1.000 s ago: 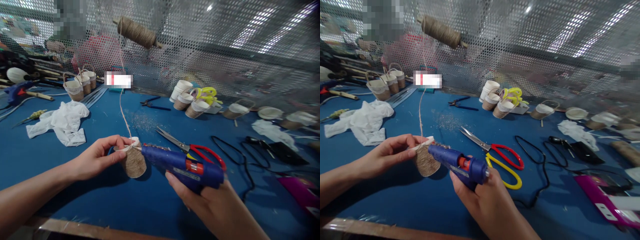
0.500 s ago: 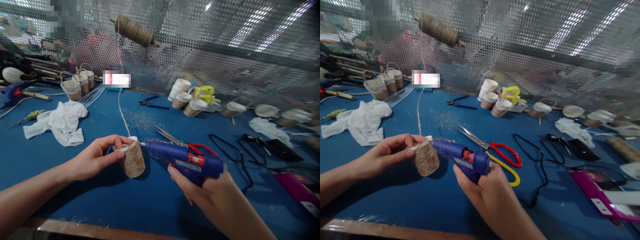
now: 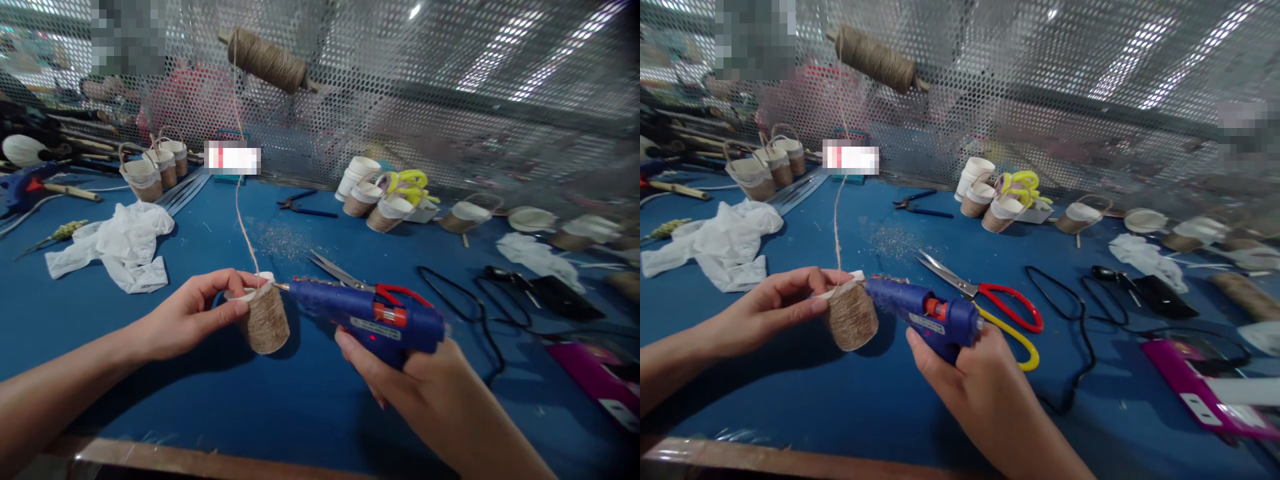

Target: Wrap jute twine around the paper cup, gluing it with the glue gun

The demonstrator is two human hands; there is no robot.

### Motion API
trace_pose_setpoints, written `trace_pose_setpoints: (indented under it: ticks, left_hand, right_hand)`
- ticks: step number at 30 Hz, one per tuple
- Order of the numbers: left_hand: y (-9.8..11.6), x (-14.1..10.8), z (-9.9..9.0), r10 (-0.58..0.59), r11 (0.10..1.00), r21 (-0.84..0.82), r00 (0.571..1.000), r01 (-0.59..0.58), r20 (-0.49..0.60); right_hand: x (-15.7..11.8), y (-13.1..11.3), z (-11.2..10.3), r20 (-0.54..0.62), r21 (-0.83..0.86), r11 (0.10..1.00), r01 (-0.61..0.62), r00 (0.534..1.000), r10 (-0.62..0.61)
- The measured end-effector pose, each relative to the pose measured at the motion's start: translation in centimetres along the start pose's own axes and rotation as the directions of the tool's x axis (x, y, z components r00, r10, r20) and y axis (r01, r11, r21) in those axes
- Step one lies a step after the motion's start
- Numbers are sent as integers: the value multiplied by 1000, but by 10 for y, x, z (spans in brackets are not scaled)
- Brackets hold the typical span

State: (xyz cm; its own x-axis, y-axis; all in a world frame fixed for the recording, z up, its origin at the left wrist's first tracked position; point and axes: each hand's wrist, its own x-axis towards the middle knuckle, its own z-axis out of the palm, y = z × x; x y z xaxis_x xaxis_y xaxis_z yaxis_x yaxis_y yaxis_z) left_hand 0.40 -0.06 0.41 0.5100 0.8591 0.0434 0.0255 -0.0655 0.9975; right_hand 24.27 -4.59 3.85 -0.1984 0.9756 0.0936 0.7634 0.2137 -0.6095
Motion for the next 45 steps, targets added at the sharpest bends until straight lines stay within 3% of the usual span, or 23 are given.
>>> trace_pose_setpoints:
  ticks: [8,17,31,40,45]
  left_hand:
    - [-1,-1,0,-12,1000,-12,1000,12,12]
    - [0,0,-1,-16,999,-28,1000,15,-2]
    - [0,0,0,-9,1000,-13,1000,9,1]
    - [1,-1,1,-8,1000,-26,1000,8,-10]
    - [0,0,1,-9,1000,-26,1000,9,-5]
  right_hand:
    - [-1,6,3,-44,-16,997,78,996,-78]
    - [-2,-3,-1,31,-16,1000,15,999,-15]
    - [-5,-4,1,4,9,999,-40,999,40]
    - [-3,-3,1,-3,15,1000,3,1000,-3]
    - [-1,0,3,-11,5,996,91,996,-91]
